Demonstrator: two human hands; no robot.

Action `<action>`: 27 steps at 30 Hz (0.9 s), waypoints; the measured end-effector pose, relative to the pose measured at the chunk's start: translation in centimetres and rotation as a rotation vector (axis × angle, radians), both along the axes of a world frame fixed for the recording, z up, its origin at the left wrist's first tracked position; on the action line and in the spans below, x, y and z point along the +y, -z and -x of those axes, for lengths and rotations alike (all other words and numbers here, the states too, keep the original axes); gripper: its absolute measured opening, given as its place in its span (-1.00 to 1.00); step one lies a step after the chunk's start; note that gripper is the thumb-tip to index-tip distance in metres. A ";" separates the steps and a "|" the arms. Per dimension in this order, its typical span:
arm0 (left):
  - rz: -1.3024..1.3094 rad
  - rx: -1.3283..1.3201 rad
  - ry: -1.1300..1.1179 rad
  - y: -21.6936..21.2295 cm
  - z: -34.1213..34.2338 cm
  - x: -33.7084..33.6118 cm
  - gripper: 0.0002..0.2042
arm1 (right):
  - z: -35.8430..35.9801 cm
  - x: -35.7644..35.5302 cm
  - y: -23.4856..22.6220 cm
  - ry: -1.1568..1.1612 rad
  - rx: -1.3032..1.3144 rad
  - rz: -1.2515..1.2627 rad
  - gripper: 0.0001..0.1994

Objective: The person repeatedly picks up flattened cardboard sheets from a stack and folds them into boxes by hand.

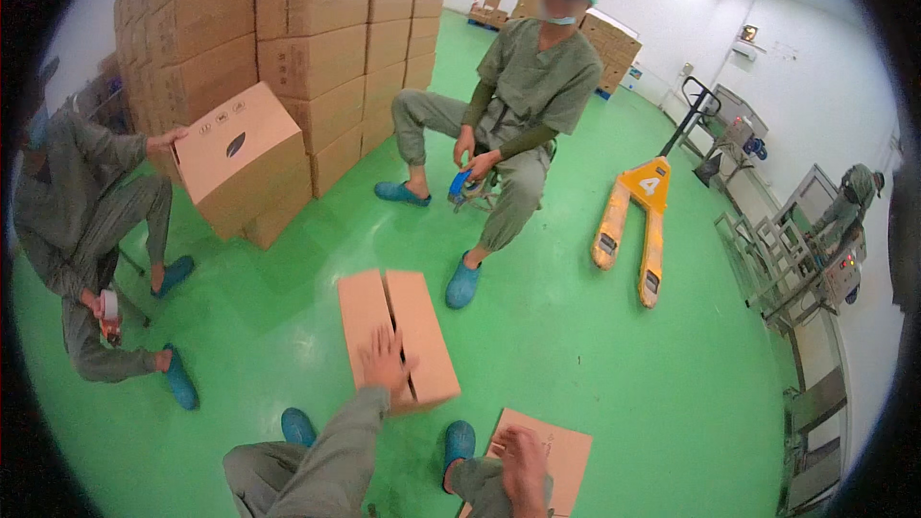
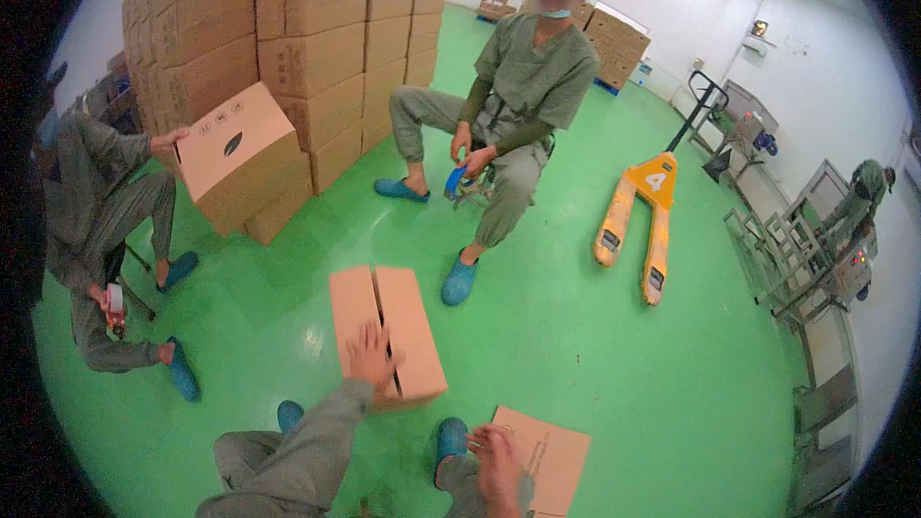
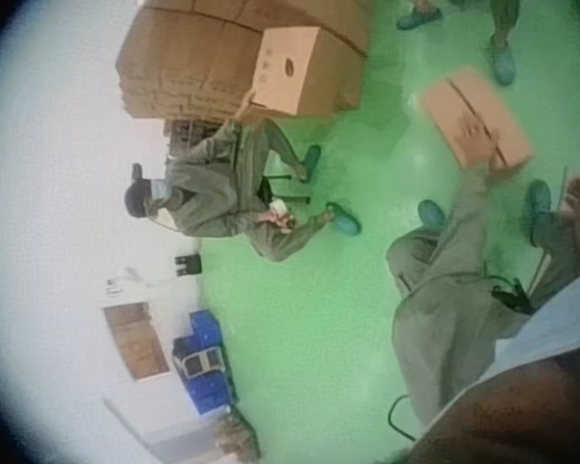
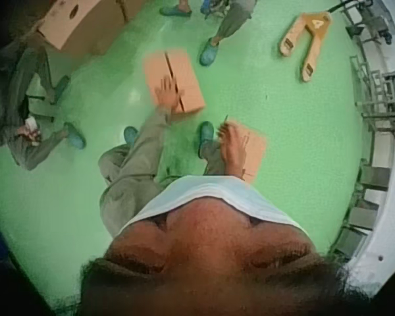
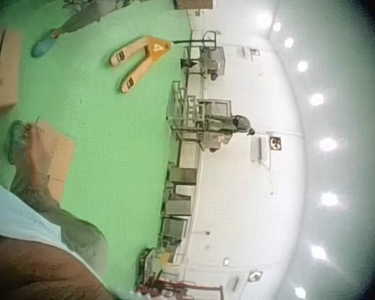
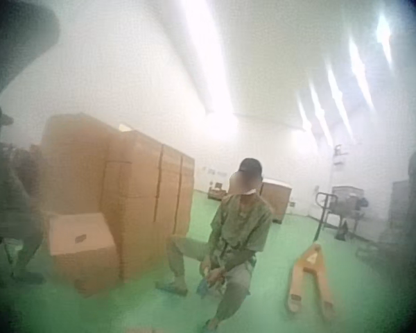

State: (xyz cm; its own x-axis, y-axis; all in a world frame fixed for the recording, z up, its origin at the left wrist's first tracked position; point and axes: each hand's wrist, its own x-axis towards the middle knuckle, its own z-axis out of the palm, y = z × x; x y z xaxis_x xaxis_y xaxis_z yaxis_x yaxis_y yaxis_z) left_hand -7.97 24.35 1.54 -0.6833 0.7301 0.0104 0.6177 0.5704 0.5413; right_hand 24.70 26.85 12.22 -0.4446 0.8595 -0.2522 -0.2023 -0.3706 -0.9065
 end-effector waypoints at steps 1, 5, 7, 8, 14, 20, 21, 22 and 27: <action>-0.052 -0.112 -0.003 -1.7 2.8 2.5 -0.20 | -3.4 0.6 -0.9 0.007 0.028 -0.166 -0.58; -0.259 0.204 0.027 -6.9 7.8 6.8 -0.20 | -15.6 2.9 4.8 0.353 -0.323 -0.083 -0.57; -0.212 0.249 0.109 -7.7 7.5 4.5 -0.20 | -20.3 1.9 11.9 0.469 -0.249 0.246 -0.52; -0.120 0.273 0.158 -7.4 7.1 2.0 -0.21 | -22.2 1.0 15.7 0.513 -0.259 0.399 -0.52; 0.952 0.010 0.200 -2.6 9.3 -23.3 -0.24 | -26.7 -8.5 31.1 0.544 -0.367 0.933 -0.49; 1.235 -0.204 -0.121 -2.9 8.3 -39.9 -0.32 | -25.3 -11.4 33.0 0.587 -0.294 1.083 -0.47; 1.221 -0.182 -0.142 -3.4 7.8 -40.4 -0.34 | -25.1 -11.3 33.0 0.599 -0.285 1.091 -0.46; 1.212 -0.158 -0.153 -3.8 7.3 -40.4 -0.35 | -24.9 -11.3 33.1 0.602 -0.275 1.098 -0.46; 1.171 -0.093 -0.201 -5.8 6.3 -38.8 -0.42 | -24.5 -11.2 34.1 0.638 -0.241 1.108 -0.44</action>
